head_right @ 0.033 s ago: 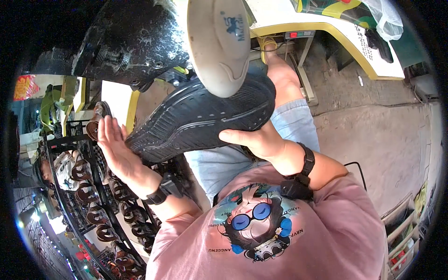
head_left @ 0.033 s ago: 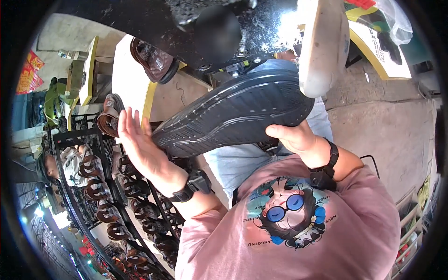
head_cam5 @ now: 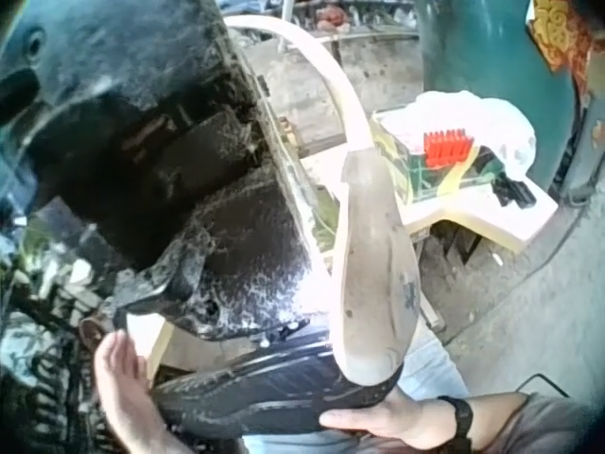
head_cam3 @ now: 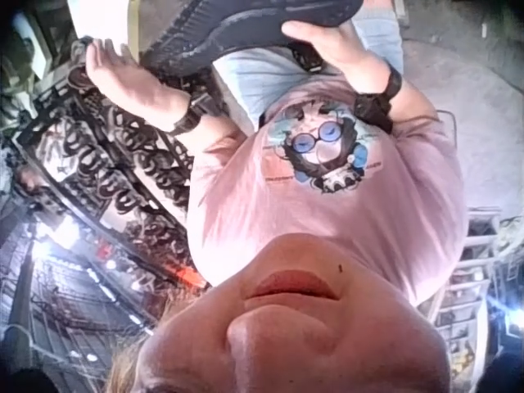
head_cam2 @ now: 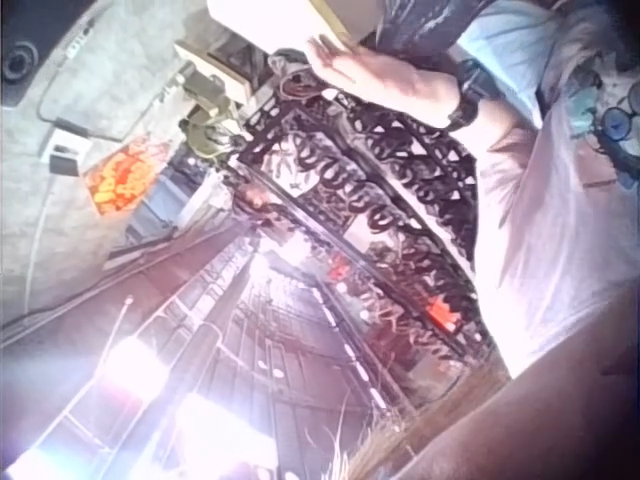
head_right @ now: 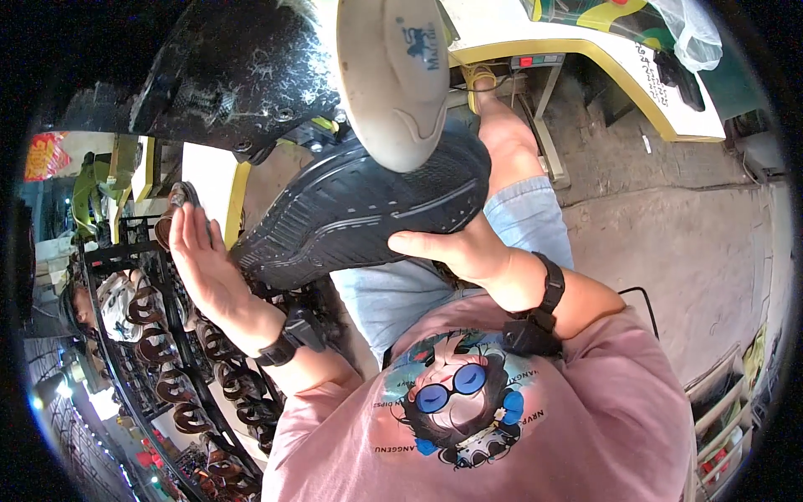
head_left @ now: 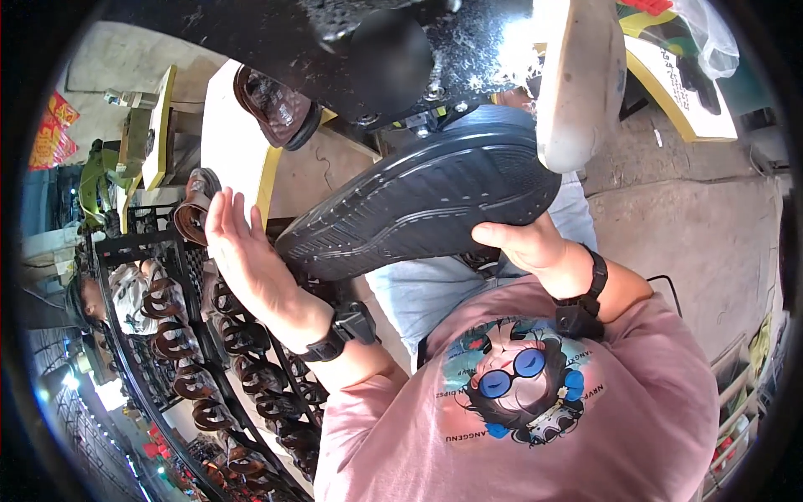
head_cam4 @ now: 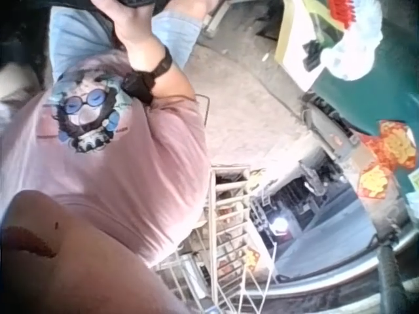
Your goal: Trim and inspect soles of finished sandals, placing them onto storage racks.
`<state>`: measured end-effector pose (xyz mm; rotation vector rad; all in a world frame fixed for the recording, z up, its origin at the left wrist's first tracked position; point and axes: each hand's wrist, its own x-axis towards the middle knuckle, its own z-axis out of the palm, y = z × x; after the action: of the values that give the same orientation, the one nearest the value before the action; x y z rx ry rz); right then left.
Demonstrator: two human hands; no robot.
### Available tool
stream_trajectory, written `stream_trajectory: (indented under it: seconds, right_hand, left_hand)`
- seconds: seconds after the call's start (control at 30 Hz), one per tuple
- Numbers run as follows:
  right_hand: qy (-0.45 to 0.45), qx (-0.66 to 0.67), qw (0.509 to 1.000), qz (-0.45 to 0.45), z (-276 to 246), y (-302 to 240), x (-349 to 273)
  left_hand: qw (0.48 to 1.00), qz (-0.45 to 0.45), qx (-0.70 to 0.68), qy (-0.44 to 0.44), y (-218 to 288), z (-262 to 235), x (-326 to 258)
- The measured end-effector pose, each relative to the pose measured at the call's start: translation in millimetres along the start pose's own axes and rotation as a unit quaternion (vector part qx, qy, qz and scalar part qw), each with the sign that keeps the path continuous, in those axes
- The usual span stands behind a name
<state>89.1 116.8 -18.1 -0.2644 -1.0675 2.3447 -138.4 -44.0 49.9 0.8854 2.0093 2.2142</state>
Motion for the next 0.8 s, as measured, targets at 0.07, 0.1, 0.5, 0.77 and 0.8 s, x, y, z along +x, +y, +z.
stream_trajectory:
  seconds: [0.07,0.1,0.5,0.77,0.8]
  right_hand:
    - [-0.023,-0.041,0.999,-0.009,5.8,-1.1,6.2]
    - [-0.022,-0.064,0.997,-0.024,5.5,-2.2,8.1]
    - [0.091,-0.103,0.985,-0.101,21.0,-1.4,5.6]
    - [0.103,-0.083,0.990,-0.052,11.6,-8.4,-3.5]
    - [0.102,-0.084,0.990,-0.052,12.3,-13.4,-2.1]
  left_hand:
    - [0.997,0.011,0.057,-0.046,24.0,28.9,1.3]
    - [0.979,0.037,0.100,-0.176,34.8,41.4,3.2]
    - [0.982,-0.035,-0.058,-0.178,-12.2,61.1,-50.7]
    - [0.964,-0.144,-0.220,-0.042,-33.2,76.3,-102.9]
    - [0.951,-0.177,-0.251,-0.035,-27.9,81.4,-109.0]
